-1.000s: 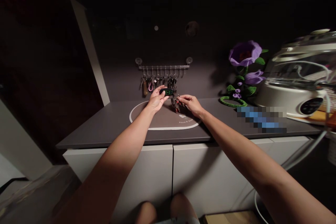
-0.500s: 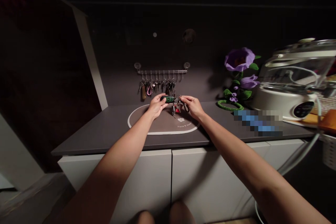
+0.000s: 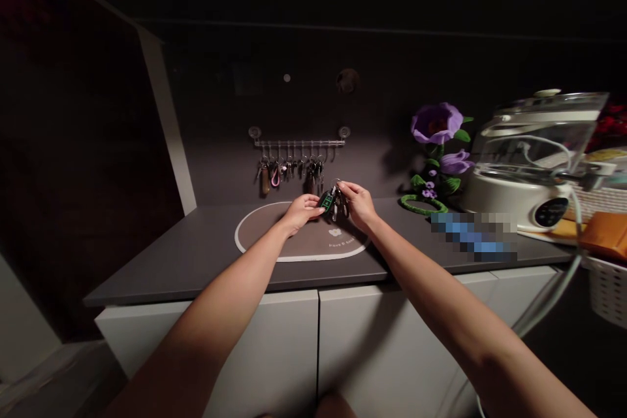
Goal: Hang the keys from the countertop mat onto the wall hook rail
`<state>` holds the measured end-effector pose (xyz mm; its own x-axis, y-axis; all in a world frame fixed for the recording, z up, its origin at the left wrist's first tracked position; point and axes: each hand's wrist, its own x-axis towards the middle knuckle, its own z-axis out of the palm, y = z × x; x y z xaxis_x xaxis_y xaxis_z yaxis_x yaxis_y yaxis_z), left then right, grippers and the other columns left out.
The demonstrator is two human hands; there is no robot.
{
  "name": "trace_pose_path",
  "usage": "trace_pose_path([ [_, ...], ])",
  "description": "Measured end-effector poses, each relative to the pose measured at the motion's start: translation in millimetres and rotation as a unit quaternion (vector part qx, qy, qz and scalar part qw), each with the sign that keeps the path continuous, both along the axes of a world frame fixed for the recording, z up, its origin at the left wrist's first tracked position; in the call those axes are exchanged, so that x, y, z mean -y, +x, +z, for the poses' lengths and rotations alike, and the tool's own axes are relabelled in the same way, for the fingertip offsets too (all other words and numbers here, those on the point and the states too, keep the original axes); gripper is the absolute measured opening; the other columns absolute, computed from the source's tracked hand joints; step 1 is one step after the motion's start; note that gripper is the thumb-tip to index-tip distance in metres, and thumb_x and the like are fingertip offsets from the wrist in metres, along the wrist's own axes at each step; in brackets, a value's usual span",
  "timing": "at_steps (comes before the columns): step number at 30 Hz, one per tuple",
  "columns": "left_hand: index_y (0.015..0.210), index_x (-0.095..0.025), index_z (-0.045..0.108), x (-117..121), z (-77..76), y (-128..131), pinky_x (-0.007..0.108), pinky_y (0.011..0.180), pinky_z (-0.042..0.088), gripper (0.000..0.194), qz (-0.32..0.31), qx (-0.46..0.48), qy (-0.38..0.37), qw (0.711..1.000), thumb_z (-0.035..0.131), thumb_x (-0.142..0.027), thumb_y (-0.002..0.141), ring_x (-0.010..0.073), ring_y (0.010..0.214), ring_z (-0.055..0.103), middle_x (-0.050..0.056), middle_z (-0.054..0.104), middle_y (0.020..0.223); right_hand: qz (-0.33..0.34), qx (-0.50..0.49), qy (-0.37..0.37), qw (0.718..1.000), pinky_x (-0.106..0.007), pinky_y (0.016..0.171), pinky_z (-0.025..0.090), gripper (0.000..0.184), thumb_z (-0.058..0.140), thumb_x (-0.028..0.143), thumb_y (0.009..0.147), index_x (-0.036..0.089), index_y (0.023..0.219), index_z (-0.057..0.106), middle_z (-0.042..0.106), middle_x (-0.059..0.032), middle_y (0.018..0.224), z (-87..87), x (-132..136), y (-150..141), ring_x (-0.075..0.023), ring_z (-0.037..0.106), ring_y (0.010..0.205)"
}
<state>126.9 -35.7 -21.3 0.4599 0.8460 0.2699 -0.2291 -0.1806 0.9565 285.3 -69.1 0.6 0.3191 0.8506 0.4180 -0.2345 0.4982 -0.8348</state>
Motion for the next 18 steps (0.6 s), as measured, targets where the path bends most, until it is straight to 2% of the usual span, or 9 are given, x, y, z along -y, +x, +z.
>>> trace_pose_path([
  [5, 0.088, -0.012, 0.056, 0.3, -0.1, 3.2, 0.027, 0.074, 0.047, 0.034, 0.024, -0.012, 0.040, 0.999, 0.074, -0.016, 0.059, 0.0085, 0.070, 0.056, 0.002, 0.061, 0.079, -0.015, -0.010, 0.003, 1.000, -0.023, 0.055, 0.041, 0.035, 0.077, 0.036, 0.050, 0.016, 0.075, 0.065, 0.062, 0.0019, 0.064, 6.5, -4.0, 0.8, -0.0083, 0.051, 0.054],
  [11, 0.078, -0.013, 0.057, -7.2, -1.9, 4.0, 0.021, 0.057, 0.042, 0.017, 0.107, -0.023, 0.070, 0.992, 0.060, -0.029, 0.072, 0.0086, 0.062, 0.053, 0.002, 0.058, 0.071, -0.037, 0.019, 0.007, 0.999, -0.023, 0.051, 0.040, 0.034, 0.073, 0.040, 0.053, 0.016, 0.074, 0.062, 0.060, 0.0019, 0.061, 16.7, -17.5, 7.5, -0.0096, 0.049, 0.051],
  [18, 0.067, -0.014, 0.054, -13.8, -4.5, 4.5, 0.019, 0.050, 0.034, 0.014, 0.179, -0.037, 0.087, 0.979, 0.051, -0.024, 0.075, 0.0067, 0.051, 0.045, -0.002, 0.051, 0.059, -0.083, 0.053, 0.022, 0.995, -0.023, 0.048, 0.041, 0.030, 0.069, 0.041, 0.056, 0.015, 0.070, 0.062, 0.061, 0.0005, 0.060, 33.3, -46.8, 10.3, -0.0096, 0.050, 0.051],
])
